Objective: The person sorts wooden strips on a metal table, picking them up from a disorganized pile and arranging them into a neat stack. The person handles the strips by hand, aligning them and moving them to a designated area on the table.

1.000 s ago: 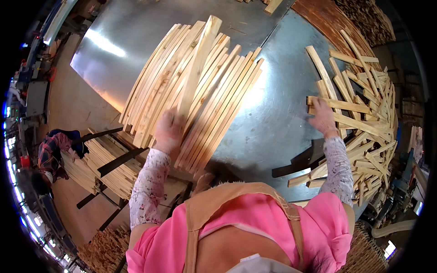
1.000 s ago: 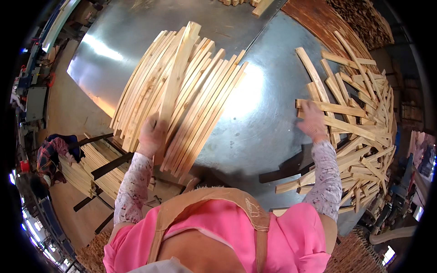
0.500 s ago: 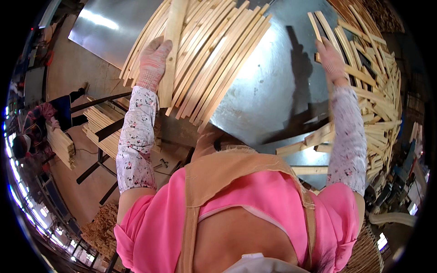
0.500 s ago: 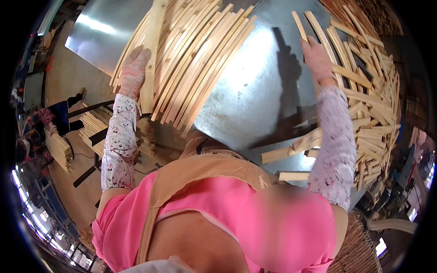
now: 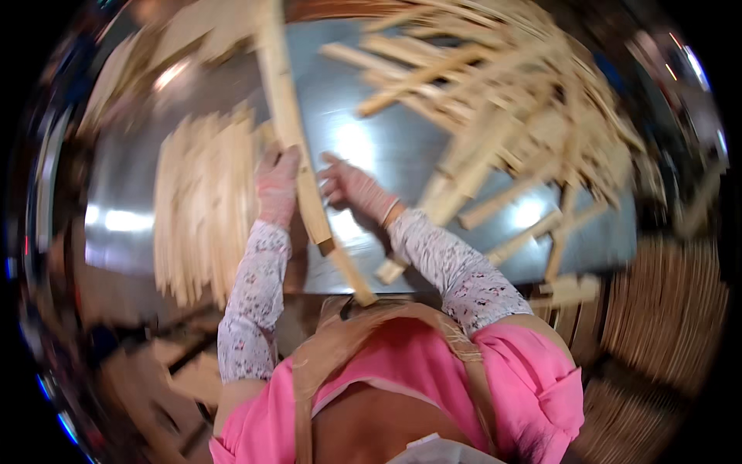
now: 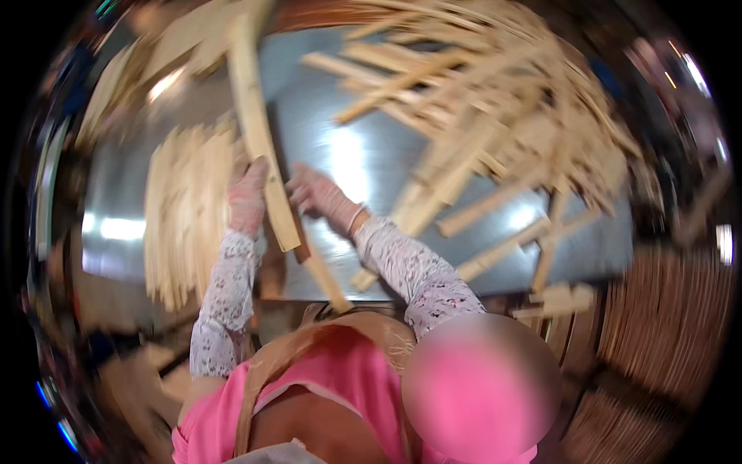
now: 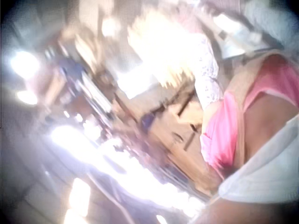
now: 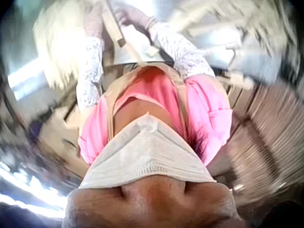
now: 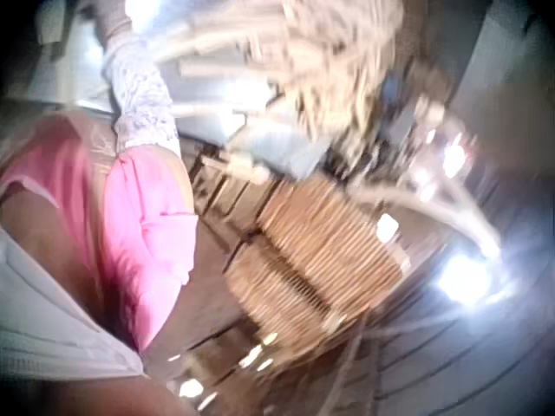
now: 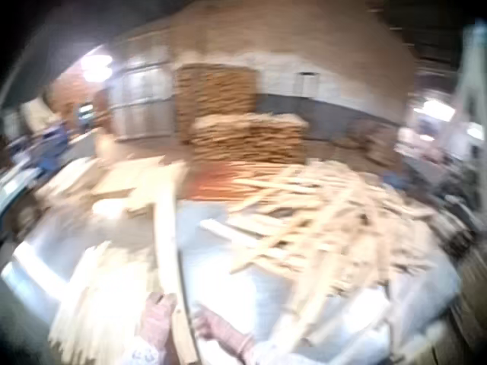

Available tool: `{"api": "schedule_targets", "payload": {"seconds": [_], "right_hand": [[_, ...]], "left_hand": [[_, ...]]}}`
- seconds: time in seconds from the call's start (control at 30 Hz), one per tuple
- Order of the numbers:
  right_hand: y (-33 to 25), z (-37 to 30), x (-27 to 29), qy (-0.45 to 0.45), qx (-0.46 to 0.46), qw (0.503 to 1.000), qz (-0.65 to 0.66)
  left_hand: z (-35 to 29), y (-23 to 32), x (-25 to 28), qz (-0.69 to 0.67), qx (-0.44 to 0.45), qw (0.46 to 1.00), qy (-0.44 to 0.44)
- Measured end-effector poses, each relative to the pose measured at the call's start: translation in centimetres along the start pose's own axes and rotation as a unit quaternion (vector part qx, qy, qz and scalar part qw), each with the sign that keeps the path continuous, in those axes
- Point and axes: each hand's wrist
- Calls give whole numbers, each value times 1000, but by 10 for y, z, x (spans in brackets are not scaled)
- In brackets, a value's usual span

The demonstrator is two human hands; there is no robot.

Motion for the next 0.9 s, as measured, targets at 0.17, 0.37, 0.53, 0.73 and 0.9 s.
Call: {"api": "schedule_targets", "payload": {"seconds": [0.17,0.37,0.53,0.73,0.9], "right_hand": [[-16,-175,156,284,286,802,-441],[-18,-476,375,561,415,702,-142],[132,-683,615,846,188,492,-86],[255,-715,765,873,150,463,-23],[226,-684,810,838,21,542,-55]], "left_hand": [[-126,55,-273,-52,-51,952,-296],[-365,21,-465,98,-61,783,-611],[-456,-29,-505,219,-211,674,-673],[-412,-92,-496,288,-409,642,-580],[-380,-89,-456,365,-473,683,-420]]}}
Point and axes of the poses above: each hand's wrist, its own z-axis towards the middle knuckle, its own x-axis out of the back of the hand, y = z × x, and after that the axes turned 6 degrees about x, right-handed
